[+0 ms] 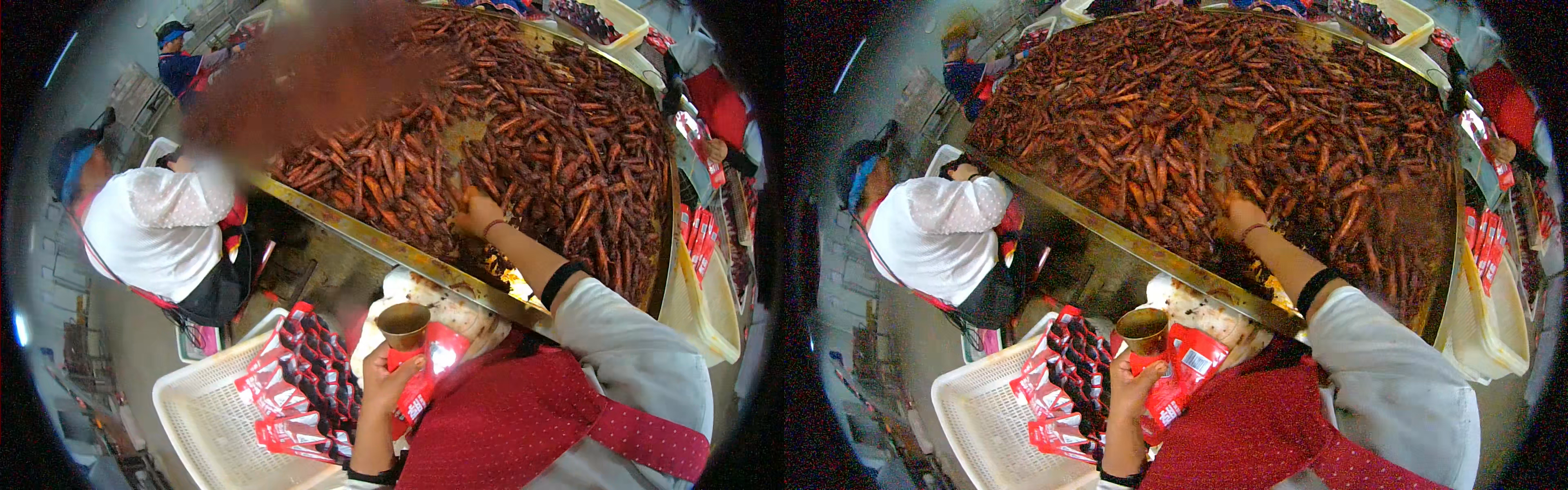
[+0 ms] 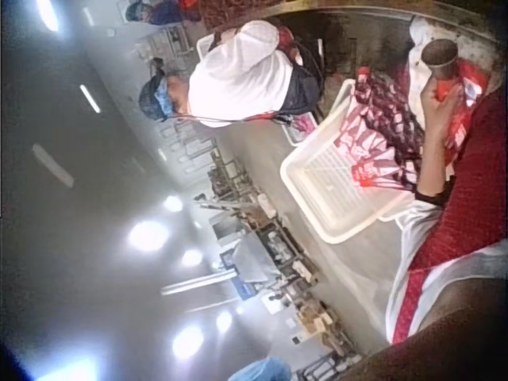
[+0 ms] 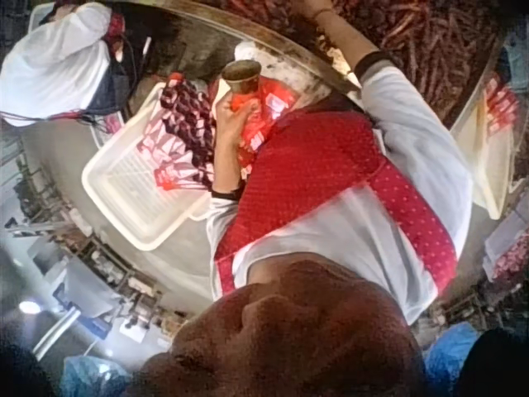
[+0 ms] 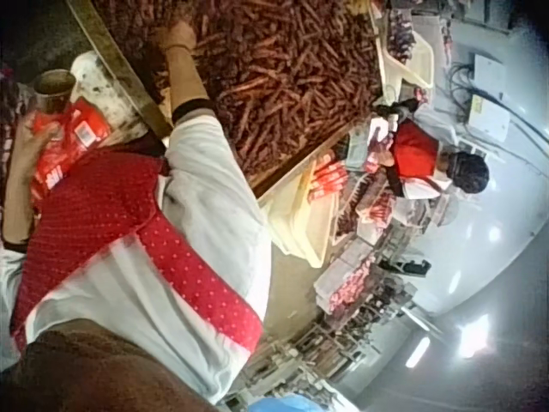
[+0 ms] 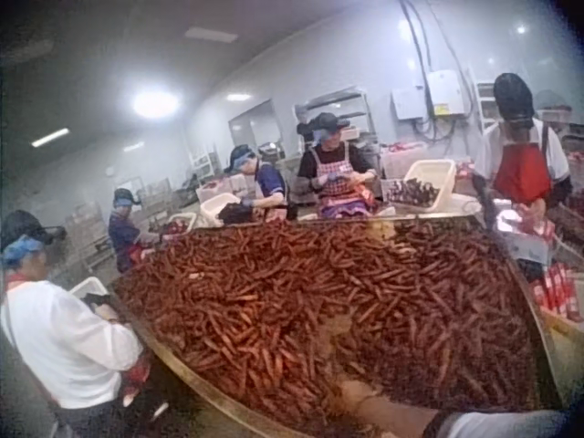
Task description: Manually filling bags with snack food items using a small metal cup and stacking filled bags into a basket.
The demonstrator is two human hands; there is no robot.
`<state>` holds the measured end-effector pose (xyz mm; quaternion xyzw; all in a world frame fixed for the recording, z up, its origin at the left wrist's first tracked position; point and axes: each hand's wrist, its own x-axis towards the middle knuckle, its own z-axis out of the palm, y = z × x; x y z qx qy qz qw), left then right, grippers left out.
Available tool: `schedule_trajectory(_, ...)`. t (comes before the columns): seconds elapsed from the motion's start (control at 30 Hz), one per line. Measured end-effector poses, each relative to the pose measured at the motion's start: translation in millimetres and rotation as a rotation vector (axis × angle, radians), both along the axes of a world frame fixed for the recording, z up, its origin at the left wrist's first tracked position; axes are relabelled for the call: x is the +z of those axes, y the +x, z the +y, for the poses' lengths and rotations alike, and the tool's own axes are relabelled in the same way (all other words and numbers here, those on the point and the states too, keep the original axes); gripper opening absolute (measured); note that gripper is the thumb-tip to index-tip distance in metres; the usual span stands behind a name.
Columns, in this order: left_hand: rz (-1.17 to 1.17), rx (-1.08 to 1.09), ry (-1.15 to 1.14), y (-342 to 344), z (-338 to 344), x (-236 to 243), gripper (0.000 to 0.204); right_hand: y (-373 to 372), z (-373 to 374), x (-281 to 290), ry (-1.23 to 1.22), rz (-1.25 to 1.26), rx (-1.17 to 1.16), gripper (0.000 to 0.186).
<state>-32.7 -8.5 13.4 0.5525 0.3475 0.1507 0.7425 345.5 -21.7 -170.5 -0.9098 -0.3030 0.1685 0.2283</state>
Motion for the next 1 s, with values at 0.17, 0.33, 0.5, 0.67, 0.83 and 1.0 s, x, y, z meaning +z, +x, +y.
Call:
schedule_trajectory(0.17, 0.070, -0.048, 0.062, 10.7, 10.9, 1.8, 0.022, 23.8, -44.5, 57.2, 0.673, 0.630, -0.330, 0.025)
schedule_trajectory(0.33, 0.120, -0.223, 0.097, 29.3, 29.8, 3.3, 0.022, -2.8, -93.3, 211.3, 0.743, 0.947, 0.140, 0.017)
schedule_trajectory(0.5, -0.120, -0.432, 0.319, 30.1, 39.0, 8.2, 0.023, -74.9, -79.0, 283.3, 0.371, 0.706, 0.792, 0.018)
schedule_trajectory(0.67, -0.043, -0.464, 0.600, 29.4, 27.9, 46.3, 0.033, -144.7, -75.1, 291.6, 0.345, 0.970, 0.742, 0.027)
schedule_trajectory(0.83, 0.084, -0.352, 0.725, -27.6, 27.7, 57.1, 0.035, -201.0, -38.2, 320.9, -0.181, 0.302, 1.325, 0.032)
schedule_trajectory(1.0, 0.116, -0.059, 1.303, -106.2, 57.0, 83.6, 0.029, -171.7, -62.1, 257.5, 0.534, 0.690, 0.813, 0.032)
